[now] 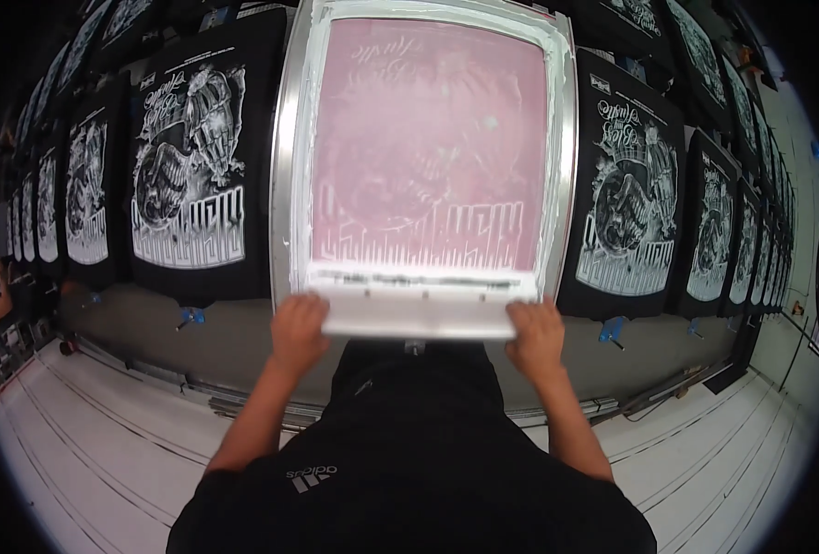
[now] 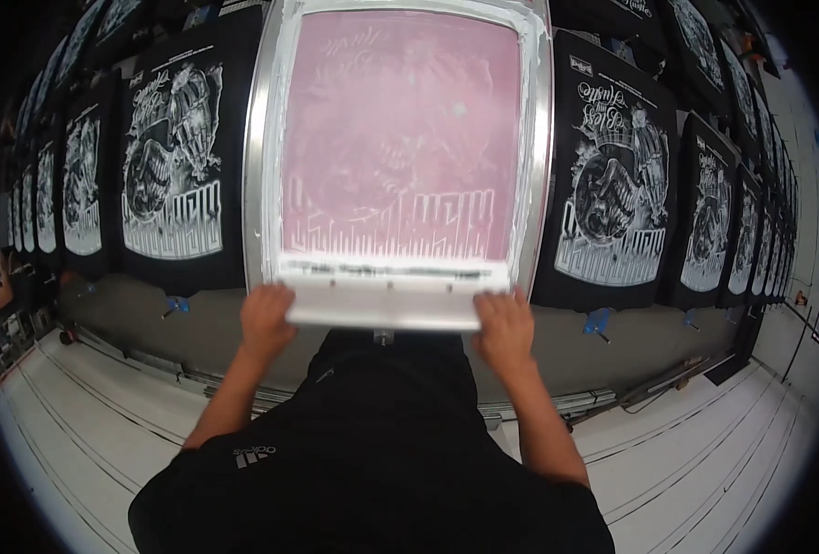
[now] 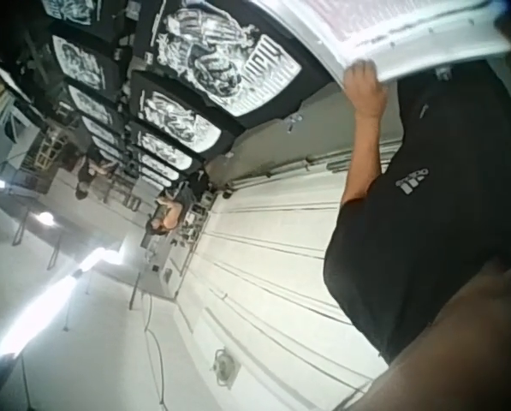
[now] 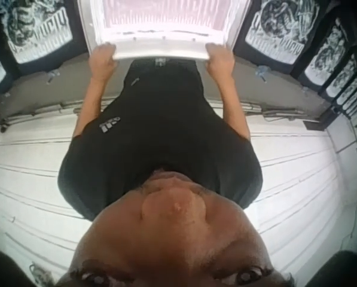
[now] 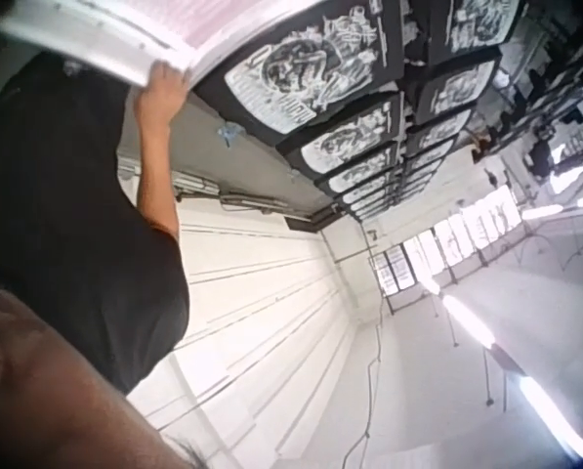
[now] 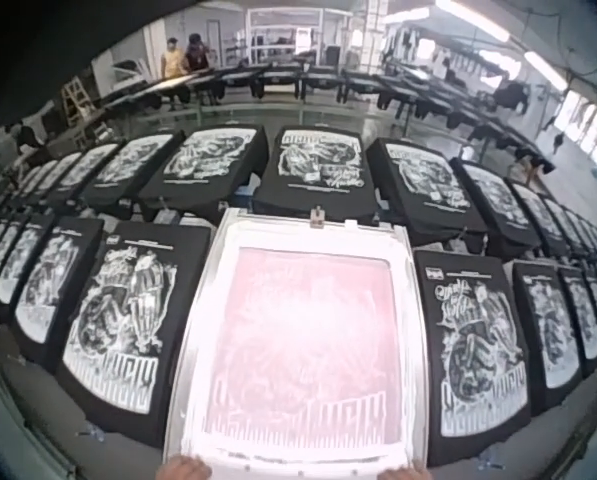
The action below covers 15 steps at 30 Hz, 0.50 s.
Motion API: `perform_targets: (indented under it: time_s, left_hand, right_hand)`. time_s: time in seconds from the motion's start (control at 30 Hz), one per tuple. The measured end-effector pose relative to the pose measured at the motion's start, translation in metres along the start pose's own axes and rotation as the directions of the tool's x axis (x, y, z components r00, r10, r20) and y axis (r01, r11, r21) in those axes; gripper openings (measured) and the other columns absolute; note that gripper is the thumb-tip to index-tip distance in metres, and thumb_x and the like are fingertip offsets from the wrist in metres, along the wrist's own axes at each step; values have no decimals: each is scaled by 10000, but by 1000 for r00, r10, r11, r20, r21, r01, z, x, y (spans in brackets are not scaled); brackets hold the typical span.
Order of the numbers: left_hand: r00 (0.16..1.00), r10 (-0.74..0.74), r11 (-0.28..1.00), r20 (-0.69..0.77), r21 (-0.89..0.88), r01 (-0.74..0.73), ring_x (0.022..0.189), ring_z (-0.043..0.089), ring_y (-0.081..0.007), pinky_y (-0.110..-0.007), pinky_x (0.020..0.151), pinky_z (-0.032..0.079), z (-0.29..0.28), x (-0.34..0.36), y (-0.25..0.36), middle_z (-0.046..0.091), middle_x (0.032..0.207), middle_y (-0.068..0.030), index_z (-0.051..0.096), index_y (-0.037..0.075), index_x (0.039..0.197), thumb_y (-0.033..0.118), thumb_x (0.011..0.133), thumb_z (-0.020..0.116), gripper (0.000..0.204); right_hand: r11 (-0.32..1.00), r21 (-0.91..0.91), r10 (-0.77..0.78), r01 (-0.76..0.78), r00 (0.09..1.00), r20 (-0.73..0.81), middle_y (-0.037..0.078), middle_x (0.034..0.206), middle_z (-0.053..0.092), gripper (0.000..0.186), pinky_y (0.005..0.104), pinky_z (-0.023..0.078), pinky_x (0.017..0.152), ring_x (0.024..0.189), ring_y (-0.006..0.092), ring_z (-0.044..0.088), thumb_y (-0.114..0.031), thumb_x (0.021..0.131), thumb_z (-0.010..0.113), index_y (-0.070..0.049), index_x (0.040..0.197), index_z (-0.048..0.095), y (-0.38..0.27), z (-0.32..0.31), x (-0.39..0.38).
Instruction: Applying white ink to black t-shirts using a screen printing frame and squeegee across multiple pallets.
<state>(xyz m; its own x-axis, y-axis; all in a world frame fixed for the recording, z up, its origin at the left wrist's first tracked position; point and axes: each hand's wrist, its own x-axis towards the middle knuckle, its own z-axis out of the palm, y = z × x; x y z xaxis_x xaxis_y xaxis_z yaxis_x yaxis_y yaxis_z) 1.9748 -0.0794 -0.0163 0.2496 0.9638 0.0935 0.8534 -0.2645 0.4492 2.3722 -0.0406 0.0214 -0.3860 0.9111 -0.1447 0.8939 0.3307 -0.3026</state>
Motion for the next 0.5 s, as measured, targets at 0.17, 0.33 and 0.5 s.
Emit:
perform_targets:
  time_s: [0.17,0.33,0.5]
  left_hand:
    - [996,50,996,-67,71,-45,864,632,-276,-379,723,540,2,177,-65,657,876,-80,647,93,904,37,580,689,331]
    - [999,6,983,-46,185,2,818,656,-364,-445,736,533,-3,353,-110,669,819,-172,698,137,971,225,668,745,319]
    - [998,-15,979,-55,203,26,856,669,-350,-434,766,533,-22,458,-133,705,901,-141,705,137,1001,321,688,781,371]
  right_hand:
    - [995,-90,-41,34,996,-82,108,898,686,435,459,456,980,902,313,621,-22,550,686,-72,982,683,61,-20,161]
    - [953,-293,59,-82,995,-85,114,850,682,298,457,530,712,820,341,648,-163,683,652,-156,979,684,116,-62,315]
    - [961,-278,-3,2,1000,-2,152,962,703,423,428,532,833,953,336,662,-157,674,611,-147,1087,697,153,-103,426]
